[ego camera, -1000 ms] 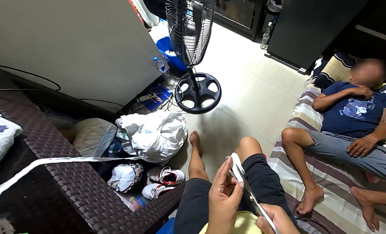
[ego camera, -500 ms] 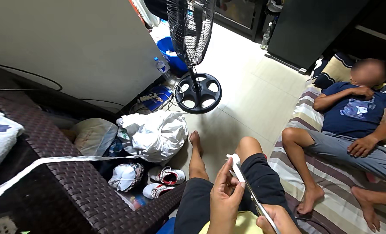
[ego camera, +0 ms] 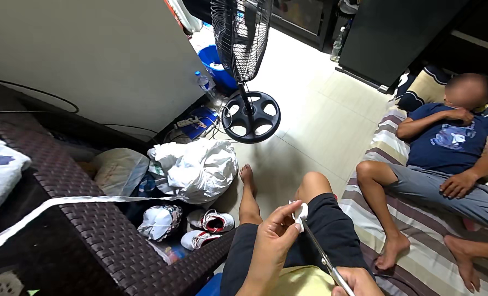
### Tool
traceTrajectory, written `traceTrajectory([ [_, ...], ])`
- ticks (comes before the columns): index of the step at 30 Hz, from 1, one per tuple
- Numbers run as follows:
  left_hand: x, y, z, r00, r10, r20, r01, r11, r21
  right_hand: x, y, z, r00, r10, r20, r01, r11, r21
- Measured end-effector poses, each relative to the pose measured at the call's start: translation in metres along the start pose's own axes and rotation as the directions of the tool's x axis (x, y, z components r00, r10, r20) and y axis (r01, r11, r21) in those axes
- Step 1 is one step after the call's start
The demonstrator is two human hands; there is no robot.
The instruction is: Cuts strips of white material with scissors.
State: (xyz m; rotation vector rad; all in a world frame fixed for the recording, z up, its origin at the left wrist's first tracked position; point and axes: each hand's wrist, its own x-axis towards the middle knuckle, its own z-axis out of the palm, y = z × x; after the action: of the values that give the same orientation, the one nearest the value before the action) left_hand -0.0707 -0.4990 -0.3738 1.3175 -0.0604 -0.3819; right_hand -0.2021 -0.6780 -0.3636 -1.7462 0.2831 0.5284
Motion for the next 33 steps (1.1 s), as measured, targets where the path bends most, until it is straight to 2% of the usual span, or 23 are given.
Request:
traceTrajectory([
  [3,0.0,0.0,0.0,0.999,-0.022,0.045,0.024,0.999,-0.035,0.0,-0.001,0.0,1.0,0.006,0.014,-0.006,1.0,0.008],
  [5,-0.002,0.0,0.003,0.999,-0.023,0.023,0.024,0.998,-0.051,0.0,0.0,0.0,1.0,-0.011,0.008,0.011,1.0,0.023],
  [9,-0.007,0.0,0.012,0.998,0.053,-0.042,-0.054,0.998,-0.027,0.002,0.008,-0.001,0.999,-0.043,0.021,0.041,0.997,0.065],
  [13,-0.011,-0.002,0.016,0.995,0.092,-0.04,-0.091,0.995,0.027,0.007,0.01,-0.002,0.997,-0.039,0.065,0.034,0.996,0.079],
  [21,-0.016,-0.003,0.016,0.999,0.041,0.019,-0.042,0.999,0.007,0.015,0.011,-0.004,0.995,-0.066,0.072,0.059,0.994,0.095],
  [28,-0.015,-0.001,0.016,0.999,0.023,0.031,-0.024,1.0,0.017,0.015,0.003,-0.007,0.998,-0.034,0.052,0.03,0.996,0.082],
  [33,-0.014,-0.001,0.016,0.998,0.047,0.04,-0.047,0.999,-0.001,0.015,0.003,-0.006,0.999,-0.037,0.03,0.035,0.997,0.076],
])
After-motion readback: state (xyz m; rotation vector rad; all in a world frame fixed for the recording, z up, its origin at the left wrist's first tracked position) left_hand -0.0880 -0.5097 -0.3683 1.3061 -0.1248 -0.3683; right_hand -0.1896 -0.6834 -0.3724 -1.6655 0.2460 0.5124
